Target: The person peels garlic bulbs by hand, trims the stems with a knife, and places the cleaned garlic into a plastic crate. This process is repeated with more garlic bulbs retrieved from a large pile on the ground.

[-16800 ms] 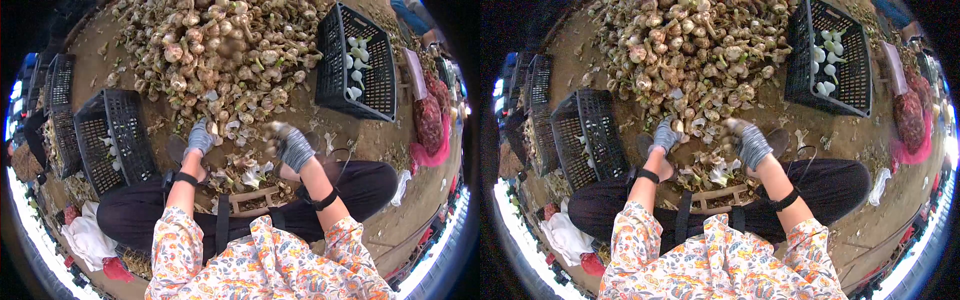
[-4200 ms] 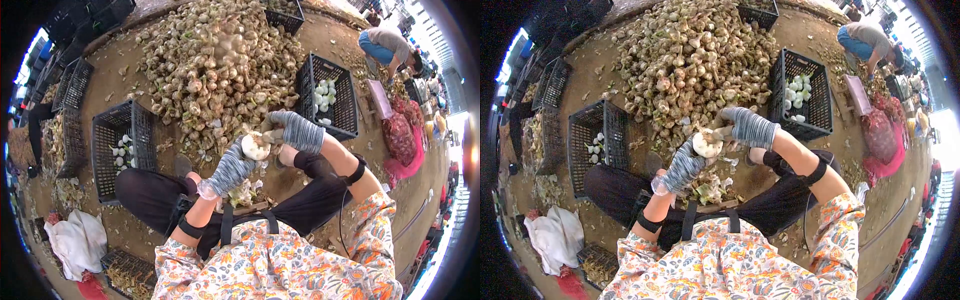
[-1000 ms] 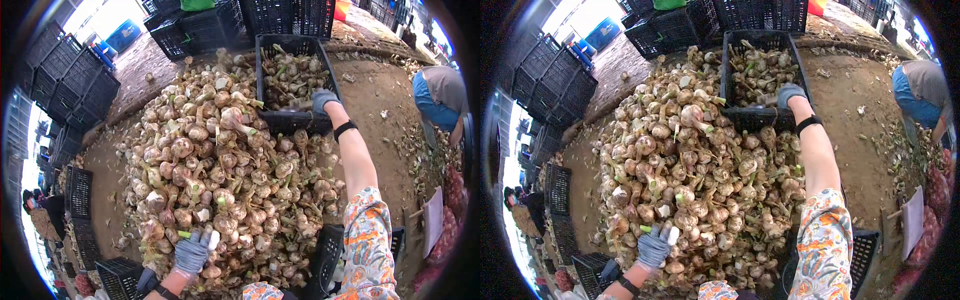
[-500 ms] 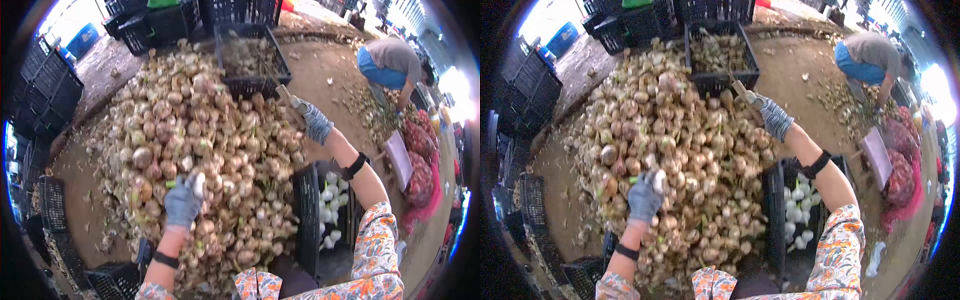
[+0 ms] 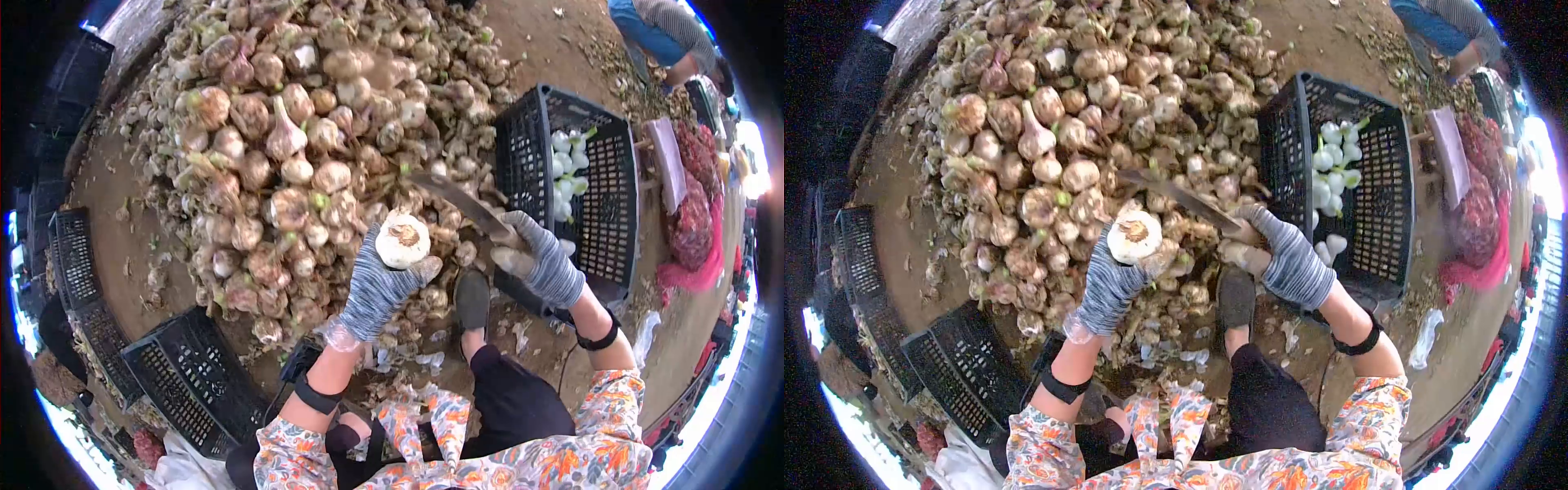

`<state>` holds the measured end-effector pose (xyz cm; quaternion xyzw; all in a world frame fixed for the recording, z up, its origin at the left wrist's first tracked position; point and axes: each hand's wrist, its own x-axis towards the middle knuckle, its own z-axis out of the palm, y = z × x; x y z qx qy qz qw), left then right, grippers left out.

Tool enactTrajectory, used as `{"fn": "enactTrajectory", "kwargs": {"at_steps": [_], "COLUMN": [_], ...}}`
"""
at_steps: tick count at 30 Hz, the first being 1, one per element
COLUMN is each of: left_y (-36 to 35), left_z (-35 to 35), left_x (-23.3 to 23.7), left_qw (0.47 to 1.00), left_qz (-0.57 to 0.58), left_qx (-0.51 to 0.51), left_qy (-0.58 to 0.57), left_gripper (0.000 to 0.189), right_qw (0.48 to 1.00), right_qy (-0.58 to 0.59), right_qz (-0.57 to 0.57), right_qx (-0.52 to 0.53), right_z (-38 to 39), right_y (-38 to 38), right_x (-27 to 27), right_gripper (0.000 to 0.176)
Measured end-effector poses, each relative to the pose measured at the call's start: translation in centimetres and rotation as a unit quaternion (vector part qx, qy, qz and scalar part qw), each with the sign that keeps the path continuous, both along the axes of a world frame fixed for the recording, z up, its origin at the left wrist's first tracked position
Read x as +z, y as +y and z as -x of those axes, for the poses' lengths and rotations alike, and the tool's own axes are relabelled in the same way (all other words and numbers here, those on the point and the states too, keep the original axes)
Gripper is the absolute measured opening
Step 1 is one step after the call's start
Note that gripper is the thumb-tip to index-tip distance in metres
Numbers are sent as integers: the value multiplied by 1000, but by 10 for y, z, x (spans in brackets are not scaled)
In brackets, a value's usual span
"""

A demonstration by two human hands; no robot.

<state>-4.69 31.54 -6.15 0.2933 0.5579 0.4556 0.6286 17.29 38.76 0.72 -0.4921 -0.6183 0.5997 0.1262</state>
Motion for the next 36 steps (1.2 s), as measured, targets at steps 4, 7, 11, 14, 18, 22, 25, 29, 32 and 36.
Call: {"fn": "enactTrajectory", "kwargs": {"at_steps": [4, 7, 11, 14, 18, 22, 25, 29, 32, 36], "left_y": [-32, -54, -86, -116, -122, -124, -129, -131, -136, -150], "left_z": [-6, -6, -2, -8, -12, -21, -27, -32, -24, -25], "left_x": [-13, -4, -21, -52, -25, -23, -34, -26, -28, -46], "left_qw": [998, 995, 940, 846, 902, 902, 871, 976, 958, 951], "left_qz": [-15, -10, -80, -139, -119, -107, -176, -73, -54, -45], "left_qx": [-40, -45, -165, -248, -208, -213, -177, -57, -99, -139], "left_qy": [52, 89, 287, 451, 360, 361, 422, 198, 265, 272], "left_gripper": [73, 63, 57, 51, 43, 41, 38, 39, 38, 49], "right_qw": [970, 929, 891, 881, 876, 860, 847, 854, 870, 893], "right_qy": [-127, -118, -141, -168, -164, -195, -229, -220, -203, -191], "right_qz": [-197, -320, -374, -374, -365, -401, -403, -396, -356, -272], "right_qx": [67, 142, 215, 237, 268, 248, 258, 255, 275, 303], "right_z": [3, 10, 15, 18, 17, 13, 14, 13, 16, 26], "right_y": [-42, -64, -86, -102, -114, -120, -121, -125, -124, -127], "right_x": [-18, -44, -52, -61, -58, -68, -74, -82, -74, -69], "right_gripper": [28, 33, 33, 28, 25, 21, 19, 18, 17, 23]}}
